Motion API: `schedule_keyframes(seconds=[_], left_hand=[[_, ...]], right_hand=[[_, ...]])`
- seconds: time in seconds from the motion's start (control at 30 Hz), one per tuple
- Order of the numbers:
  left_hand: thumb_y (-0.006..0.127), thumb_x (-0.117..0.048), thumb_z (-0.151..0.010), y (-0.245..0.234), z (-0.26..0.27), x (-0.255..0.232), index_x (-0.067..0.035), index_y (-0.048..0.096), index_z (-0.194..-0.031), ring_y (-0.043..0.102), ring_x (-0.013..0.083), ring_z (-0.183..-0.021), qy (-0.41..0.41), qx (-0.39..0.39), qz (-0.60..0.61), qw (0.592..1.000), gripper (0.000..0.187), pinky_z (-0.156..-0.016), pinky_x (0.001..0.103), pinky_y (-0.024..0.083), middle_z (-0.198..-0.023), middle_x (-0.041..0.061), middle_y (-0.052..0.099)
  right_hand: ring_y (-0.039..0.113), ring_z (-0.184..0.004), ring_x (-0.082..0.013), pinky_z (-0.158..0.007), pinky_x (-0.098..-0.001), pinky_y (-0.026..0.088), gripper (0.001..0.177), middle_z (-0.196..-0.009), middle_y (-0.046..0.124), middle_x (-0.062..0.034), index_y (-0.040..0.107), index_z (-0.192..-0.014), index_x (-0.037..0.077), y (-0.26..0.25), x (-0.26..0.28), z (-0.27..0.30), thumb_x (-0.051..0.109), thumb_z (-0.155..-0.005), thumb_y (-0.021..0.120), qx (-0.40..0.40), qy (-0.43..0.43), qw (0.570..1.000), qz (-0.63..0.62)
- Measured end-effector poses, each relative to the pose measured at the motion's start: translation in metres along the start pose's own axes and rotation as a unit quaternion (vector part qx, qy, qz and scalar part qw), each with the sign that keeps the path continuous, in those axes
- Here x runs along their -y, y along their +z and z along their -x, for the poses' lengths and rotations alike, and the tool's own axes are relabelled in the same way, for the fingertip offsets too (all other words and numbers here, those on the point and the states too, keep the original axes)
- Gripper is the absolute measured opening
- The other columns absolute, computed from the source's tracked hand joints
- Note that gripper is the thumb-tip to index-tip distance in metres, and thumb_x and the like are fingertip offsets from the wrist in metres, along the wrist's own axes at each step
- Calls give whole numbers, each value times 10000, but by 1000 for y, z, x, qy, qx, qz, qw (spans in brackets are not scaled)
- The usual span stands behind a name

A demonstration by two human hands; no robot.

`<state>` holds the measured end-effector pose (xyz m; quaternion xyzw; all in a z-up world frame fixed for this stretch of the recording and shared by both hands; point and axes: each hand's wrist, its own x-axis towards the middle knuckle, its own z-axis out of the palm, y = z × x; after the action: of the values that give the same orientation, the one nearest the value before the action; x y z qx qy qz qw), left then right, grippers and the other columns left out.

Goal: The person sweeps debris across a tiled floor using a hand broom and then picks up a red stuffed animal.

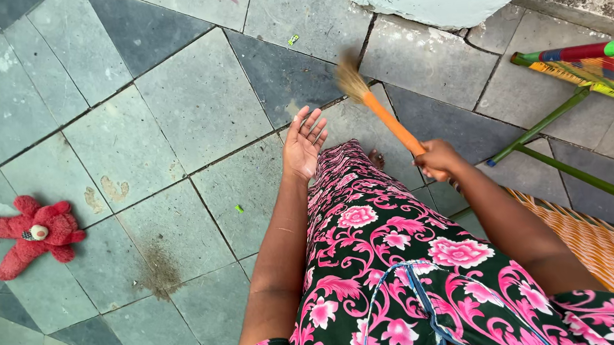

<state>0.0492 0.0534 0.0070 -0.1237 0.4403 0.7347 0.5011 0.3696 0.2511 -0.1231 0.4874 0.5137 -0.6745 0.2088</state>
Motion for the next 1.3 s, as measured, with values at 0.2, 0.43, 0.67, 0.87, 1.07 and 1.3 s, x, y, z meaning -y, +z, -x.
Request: schedule_keyframes(seconds=[0.2,0.43,0.67,0.87,1.07,1.3], left_hand=[[478,-393,-1070,-14,3,-15,-119,490,-1497,620,226,-1215,10,-2,7,1000,508,-1007,390,507,-1425,87,615],[483,-381,-1073,-24,-1,-31,-116,486,-1507,623,228,-1210,7,18,8,1000,509,-1009,389,507,-1427,92,612],[481,-385,-1071,-42,-10,-46,-124,476,-1506,624,225,-1218,-4,42,21,999,507,-1003,379,509,-1437,86,608],[479,-382,-1078,-61,-4,-62,-116,482,-1503,619,223,-1221,-1,45,31,999,501,-1007,381,514,-1440,91,606],[484,-387,-1072,-88,6,-71,-118,492,-1493,625,225,-1215,-12,35,38,999,499,-1004,383,516,-1433,92,606],[508,-397,-1059,-119,4,-84,-132,498,-1487,623,219,-1203,-15,31,54,998,503,-999,379,512,-1428,83,608]], right_hand=[[609,-487,-200,-438,-378,502,514,-678,639,-107,589,-1306,91,15,-3,55,25,-810,710,-153,-8,985,82],[688,-515,-202,-467,-363,549,341,-688,691,-144,695,-1129,-165,53,-6,10,34,-862,770,-142,92,979,116],[587,-514,-187,-457,-346,500,650,-678,652,-86,537,-1403,137,60,-8,60,57,-805,779,-41,37,995,82],[709,-609,-241,-538,-399,561,327,-790,745,-160,676,-1200,5,74,20,64,75,-881,697,-170,135,950,225],[740,-707,-280,-616,-402,574,200,-909,778,-172,770,-1031,-5,112,53,51,86,-855,745,-152,155,848,483],[622,-540,-213,-498,-391,529,608,-757,717,-98,581,-1408,201,138,89,113,78,-829,718,-30,69,949,306]])
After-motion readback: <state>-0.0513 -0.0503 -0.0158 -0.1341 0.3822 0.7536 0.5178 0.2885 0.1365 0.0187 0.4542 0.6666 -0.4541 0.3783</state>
